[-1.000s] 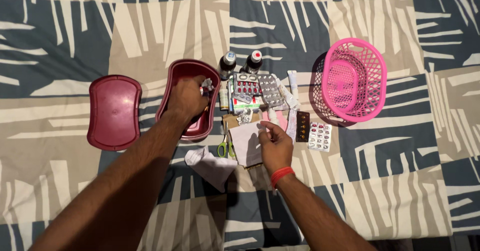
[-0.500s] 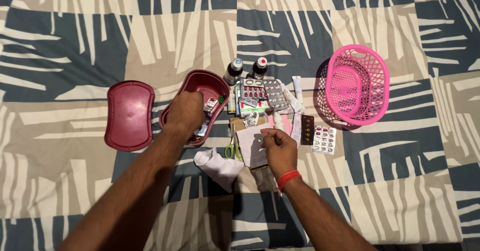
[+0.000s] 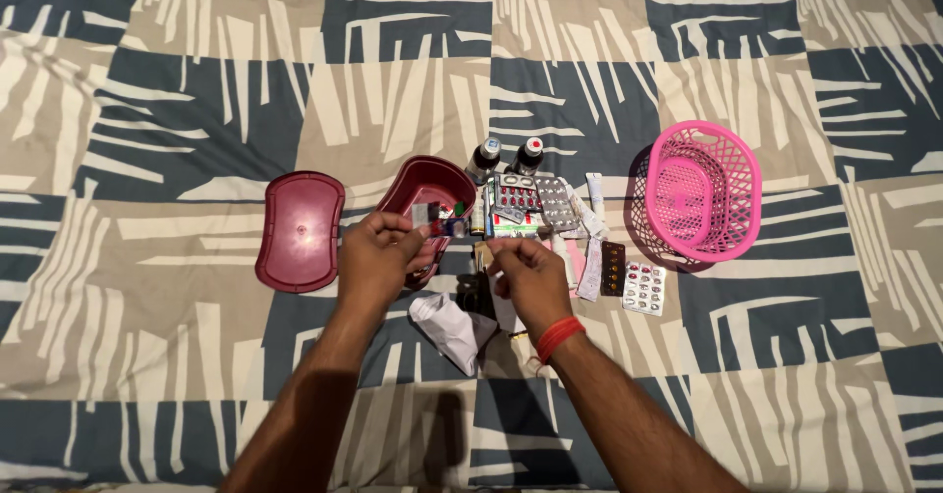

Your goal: The person unpacks various medical items from a white cloth bundle on a bed, including bottles, blister packs, and boxes. They place the items into a pink basket and a red plastic container, then arrange them neatly.

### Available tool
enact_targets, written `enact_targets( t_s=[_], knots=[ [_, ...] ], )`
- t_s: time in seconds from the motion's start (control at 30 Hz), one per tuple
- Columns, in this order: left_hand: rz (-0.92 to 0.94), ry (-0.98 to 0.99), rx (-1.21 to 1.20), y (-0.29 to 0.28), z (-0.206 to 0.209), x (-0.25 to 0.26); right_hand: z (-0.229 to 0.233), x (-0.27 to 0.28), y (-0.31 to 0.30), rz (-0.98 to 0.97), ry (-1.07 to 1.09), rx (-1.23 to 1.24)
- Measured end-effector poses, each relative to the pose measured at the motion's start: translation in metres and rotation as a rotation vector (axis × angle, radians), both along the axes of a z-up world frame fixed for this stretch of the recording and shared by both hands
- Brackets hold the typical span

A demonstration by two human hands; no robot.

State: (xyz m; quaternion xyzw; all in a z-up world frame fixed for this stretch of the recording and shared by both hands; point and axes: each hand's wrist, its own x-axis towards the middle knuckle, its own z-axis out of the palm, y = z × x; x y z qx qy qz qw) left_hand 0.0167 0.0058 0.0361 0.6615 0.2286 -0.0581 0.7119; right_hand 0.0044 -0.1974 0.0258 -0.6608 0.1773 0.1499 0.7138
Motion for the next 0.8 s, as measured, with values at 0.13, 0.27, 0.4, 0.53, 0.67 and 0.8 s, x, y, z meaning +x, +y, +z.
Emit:
enact_targets(
  t_s=[0.13,0.27,0.4,0.53,0.67,0.8],
  knots=[
    [-0.016,-0.038,-0.139,-0.01,0.018,-0.013,0.022,0.004,0.009,0.036,0.058,0.184],
    [0.002,-0.075,-0.075,-0.018,0.034,-0.026,0.039,0.0,0.002,0.049,0.035,0.398],
    [-0.011,-0.073,-0.075,-0.019,0.04,-0.035,0.048,-0.009,-0.002,0.065,-0.01,0.463],
    [-0.064,-0.084,-0.2,-0.018,0.037,-0.039,0.042,-0.01,0.001,0.047,-0.005,0.308],
    [-0.124,-0.072,-0.363,-0.017,0.032,-0.042,0.044,-0.013,-0.005,0.021,0.109,0.504],
    [-0.144,-0.054,-0.372,-0.015,0.033,-0.041,0.05,-0.016,-0.005,0.023,0.188,0.567]
  ],
)
